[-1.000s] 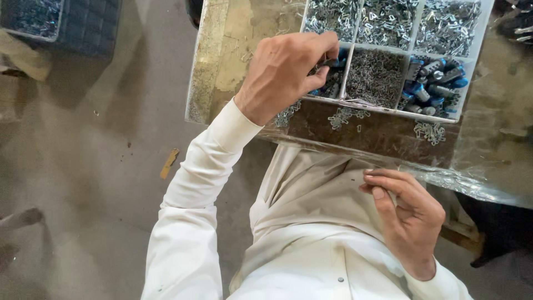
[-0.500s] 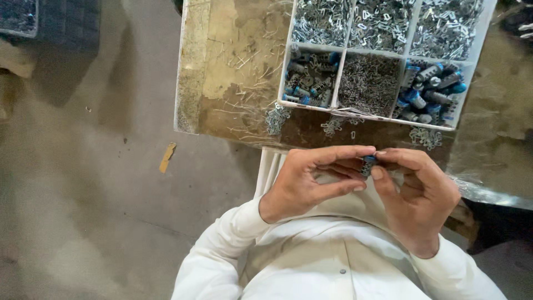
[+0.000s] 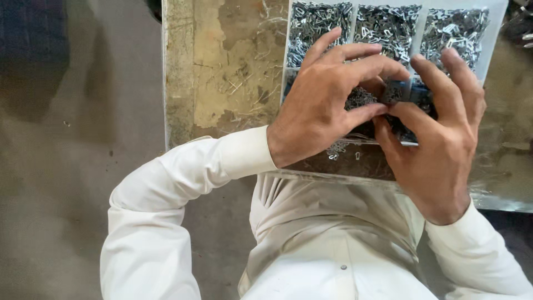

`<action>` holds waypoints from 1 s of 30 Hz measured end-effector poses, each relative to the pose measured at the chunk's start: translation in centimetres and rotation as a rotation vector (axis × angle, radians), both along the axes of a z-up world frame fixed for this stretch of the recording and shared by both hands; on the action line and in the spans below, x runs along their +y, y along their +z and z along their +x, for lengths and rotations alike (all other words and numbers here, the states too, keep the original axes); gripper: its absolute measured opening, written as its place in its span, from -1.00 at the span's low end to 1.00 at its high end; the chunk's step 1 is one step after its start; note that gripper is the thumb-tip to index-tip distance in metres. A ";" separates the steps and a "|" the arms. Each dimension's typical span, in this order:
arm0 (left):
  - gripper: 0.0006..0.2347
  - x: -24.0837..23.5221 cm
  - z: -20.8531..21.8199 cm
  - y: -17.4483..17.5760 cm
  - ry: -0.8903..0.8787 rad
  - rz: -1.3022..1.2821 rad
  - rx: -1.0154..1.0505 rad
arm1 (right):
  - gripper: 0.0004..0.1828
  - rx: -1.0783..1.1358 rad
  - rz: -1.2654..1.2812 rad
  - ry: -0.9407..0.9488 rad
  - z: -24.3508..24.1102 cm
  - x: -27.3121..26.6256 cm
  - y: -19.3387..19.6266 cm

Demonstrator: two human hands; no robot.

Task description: The person assembles small electronic components by inserting metal clips into a blue cylindrical body and securing them with a screwdriver. The person repeats this process for multiple units, placing finished items into a compartmentalized tray.

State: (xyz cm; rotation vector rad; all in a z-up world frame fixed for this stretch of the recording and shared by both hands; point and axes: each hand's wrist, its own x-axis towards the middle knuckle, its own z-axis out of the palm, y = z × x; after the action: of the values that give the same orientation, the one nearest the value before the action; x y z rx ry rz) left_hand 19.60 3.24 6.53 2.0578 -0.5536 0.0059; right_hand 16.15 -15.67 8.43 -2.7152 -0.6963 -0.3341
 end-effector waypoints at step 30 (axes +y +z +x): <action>-0.65 1.1 -0.3 -0.8 -0.078 -0.030 0.058 | -0.85 0.231 0.371 -0.123 -1.6 -2.8 -3.0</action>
State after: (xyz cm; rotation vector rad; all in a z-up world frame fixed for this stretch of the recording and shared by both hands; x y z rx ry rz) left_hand 19.25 4.33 5.74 1.9993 -0.5943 -0.0903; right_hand 14.56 -18.45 5.46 -2.3944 -0.3618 -0.1539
